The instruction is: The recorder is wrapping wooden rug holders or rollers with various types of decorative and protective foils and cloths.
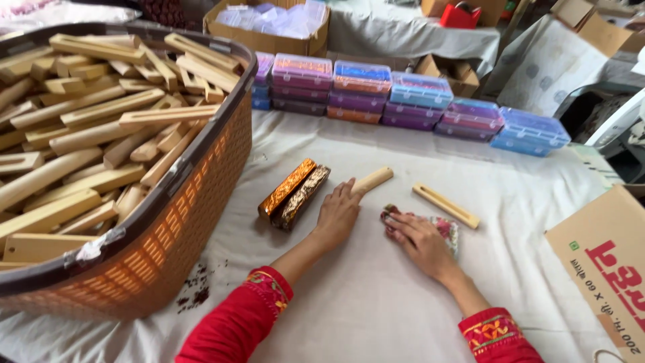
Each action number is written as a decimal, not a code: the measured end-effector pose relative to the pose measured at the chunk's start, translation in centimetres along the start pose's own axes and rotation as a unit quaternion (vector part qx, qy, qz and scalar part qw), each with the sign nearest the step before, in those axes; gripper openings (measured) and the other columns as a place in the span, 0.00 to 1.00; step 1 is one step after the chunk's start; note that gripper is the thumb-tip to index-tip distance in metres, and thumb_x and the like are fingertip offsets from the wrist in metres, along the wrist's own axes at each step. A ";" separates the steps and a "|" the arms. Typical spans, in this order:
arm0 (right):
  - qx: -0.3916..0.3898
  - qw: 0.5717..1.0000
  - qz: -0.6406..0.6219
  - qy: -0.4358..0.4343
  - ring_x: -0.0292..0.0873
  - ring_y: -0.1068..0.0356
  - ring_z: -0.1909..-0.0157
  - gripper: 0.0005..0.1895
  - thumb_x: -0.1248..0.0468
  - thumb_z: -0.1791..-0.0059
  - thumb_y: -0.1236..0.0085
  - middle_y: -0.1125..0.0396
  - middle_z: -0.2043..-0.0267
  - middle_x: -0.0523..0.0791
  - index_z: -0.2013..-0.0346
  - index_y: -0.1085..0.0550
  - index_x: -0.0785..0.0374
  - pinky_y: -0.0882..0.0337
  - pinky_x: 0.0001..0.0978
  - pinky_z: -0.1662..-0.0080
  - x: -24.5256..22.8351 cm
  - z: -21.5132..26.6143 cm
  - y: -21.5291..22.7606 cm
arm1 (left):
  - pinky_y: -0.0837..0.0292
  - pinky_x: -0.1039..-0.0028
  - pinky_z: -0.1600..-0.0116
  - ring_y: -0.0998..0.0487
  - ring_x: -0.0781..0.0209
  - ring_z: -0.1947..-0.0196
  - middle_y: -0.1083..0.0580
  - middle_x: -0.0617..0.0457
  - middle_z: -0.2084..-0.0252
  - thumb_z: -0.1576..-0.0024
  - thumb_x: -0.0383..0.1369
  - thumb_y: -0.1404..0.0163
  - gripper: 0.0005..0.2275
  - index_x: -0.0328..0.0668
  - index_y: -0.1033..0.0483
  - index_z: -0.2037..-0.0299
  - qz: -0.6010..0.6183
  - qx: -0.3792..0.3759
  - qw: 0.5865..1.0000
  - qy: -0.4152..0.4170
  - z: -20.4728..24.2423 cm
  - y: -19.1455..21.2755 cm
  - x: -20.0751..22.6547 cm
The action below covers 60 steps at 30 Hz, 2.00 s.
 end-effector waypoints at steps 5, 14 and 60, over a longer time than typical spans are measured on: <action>0.042 0.999 0.022 0.013 0.50 0.32 0.39 0.19 0.65 0.50 0.46 0.29 0.39 0.44 0.44 0.23 0.56 0.36 0.43 0.36 -0.4 0.0 0.1 | 0.29 0.59 0.41 0.24 0.51 0.45 0.24 0.50 0.41 0.39 0.31 0.48 0.12 0.48 0.25 0.46 0.051 -0.090 0.991 0.085 -0.6 2.2 0.2; 0.197 0.979 -0.048 -0.039 0.44 0.26 0.44 0.15 0.71 0.49 0.43 0.25 0.47 0.42 0.48 0.21 0.58 0.29 0.38 0.42 -3.8 -0.5 1.3 | 0.23 0.60 0.53 0.17 0.49 0.60 0.20 0.47 0.53 0.52 0.29 0.37 0.35 0.45 0.42 0.34 0.302 -0.112 0.943 0.080 3.5 5.1 3.6; 0.032 0.994 0.103 -0.016 0.49 0.32 0.50 0.24 0.69 0.55 0.40 0.26 0.43 0.38 0.44 0.22 0.50 0.31 0.41 0.44 -0.2 -0.5 1.3 | 0.38 0.59 0.45 0.30 0.54 0.47 0.28 0.52 0.47 0.50 0.49 0.38 0.20 0.42 0.20 0.57 0.114 -0.097 0.985 0.092 4.7 6.2 4.3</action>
Point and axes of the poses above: each hand's wrist, its own z-axis away from the middle knuckle, its own y-axis out of the back of the hand, x = y × z, the point moved 3 cm from there along -z, towards the middle knuckle
